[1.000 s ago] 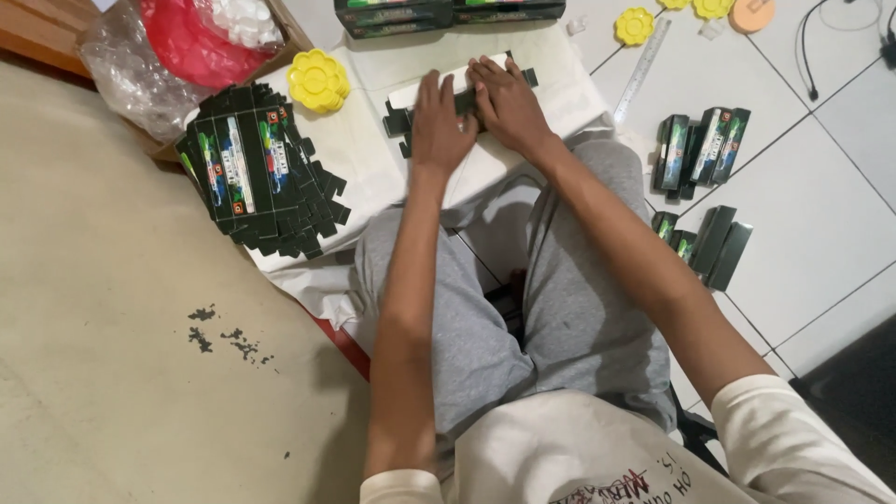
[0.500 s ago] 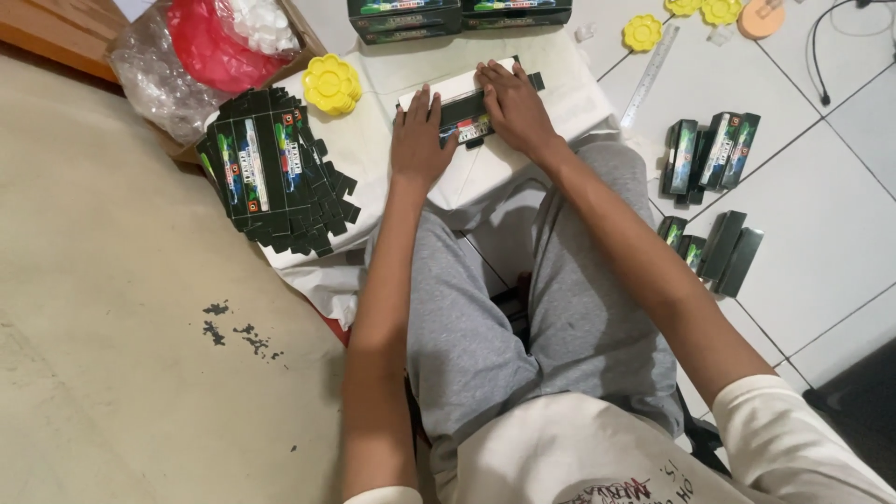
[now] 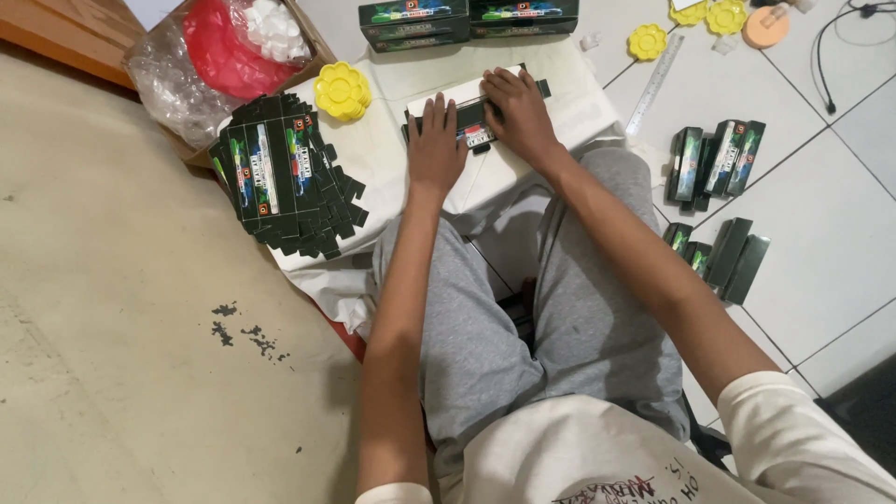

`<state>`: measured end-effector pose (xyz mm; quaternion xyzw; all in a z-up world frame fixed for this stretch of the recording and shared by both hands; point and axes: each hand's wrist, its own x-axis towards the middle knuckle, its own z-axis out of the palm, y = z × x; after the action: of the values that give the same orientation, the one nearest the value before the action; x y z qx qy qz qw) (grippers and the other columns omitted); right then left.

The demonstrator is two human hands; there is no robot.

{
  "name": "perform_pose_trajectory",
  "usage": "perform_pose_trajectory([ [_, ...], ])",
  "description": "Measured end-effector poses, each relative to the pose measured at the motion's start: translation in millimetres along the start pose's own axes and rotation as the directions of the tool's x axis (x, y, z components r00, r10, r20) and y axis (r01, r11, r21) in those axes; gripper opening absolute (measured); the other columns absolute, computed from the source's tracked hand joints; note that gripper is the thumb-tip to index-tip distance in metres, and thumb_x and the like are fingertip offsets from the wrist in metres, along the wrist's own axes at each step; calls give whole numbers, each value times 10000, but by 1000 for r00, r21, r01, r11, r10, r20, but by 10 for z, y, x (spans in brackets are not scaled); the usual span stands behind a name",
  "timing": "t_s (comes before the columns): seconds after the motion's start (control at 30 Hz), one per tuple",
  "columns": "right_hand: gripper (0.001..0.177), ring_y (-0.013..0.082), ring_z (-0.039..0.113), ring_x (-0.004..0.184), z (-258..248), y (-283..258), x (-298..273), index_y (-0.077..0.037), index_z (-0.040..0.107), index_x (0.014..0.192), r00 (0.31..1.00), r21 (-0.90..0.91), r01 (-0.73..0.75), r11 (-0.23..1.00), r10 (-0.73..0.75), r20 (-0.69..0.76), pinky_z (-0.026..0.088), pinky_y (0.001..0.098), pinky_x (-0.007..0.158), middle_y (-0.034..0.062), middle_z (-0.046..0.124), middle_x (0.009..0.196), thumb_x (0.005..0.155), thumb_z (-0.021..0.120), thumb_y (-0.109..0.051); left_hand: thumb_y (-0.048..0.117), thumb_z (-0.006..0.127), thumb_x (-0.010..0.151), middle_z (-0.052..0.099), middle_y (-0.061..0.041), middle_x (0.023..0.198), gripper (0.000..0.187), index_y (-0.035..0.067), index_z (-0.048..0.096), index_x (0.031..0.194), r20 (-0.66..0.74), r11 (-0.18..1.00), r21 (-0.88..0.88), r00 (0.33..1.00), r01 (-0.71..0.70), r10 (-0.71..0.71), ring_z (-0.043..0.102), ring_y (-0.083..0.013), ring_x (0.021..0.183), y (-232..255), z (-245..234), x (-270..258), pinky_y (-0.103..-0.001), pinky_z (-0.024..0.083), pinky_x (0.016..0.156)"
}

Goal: Folding flat cardboard templates into small rectangular boxes on the floor.

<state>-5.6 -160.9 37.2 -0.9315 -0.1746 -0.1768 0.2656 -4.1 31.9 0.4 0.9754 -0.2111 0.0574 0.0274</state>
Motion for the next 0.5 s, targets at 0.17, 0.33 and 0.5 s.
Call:
perform_pose_trajectory([
  [0.17,354,335,545,1325,17,-31,0,45,702,1220,995,-85,86,993,-90,-38,357,491,1110,186,664,1362,880,719,-49,505,554,1003,446,-201,1567,694,2,517,1480,-19,997,78,1000,7,-5,395,-351,1460,101,2,45,-553,309,1170],
  [0.33,478,291,401,1506,105,-117,14,60,586,1475,984,-75,152,986,-144,103,115,493,1278,180,559,1548,1039,540,-130,454,567,975,481,-176,1549,649,18,555,1455,-33,998,68,999,6,-4,414,-347,1434,55,14,63,-597,281,1174],
  [0.5,461,315,445,1469,136,-257,49,112,583,1422,976,104,122,987,-138,169,221,480,1256,210,568,1516,1068,433,-144,290,668,841,510,-160,1494,578,60,593,1366,-49,998,-43,998,46,-48,438,-332,1385,67,27,84,-623,240,1183],
])
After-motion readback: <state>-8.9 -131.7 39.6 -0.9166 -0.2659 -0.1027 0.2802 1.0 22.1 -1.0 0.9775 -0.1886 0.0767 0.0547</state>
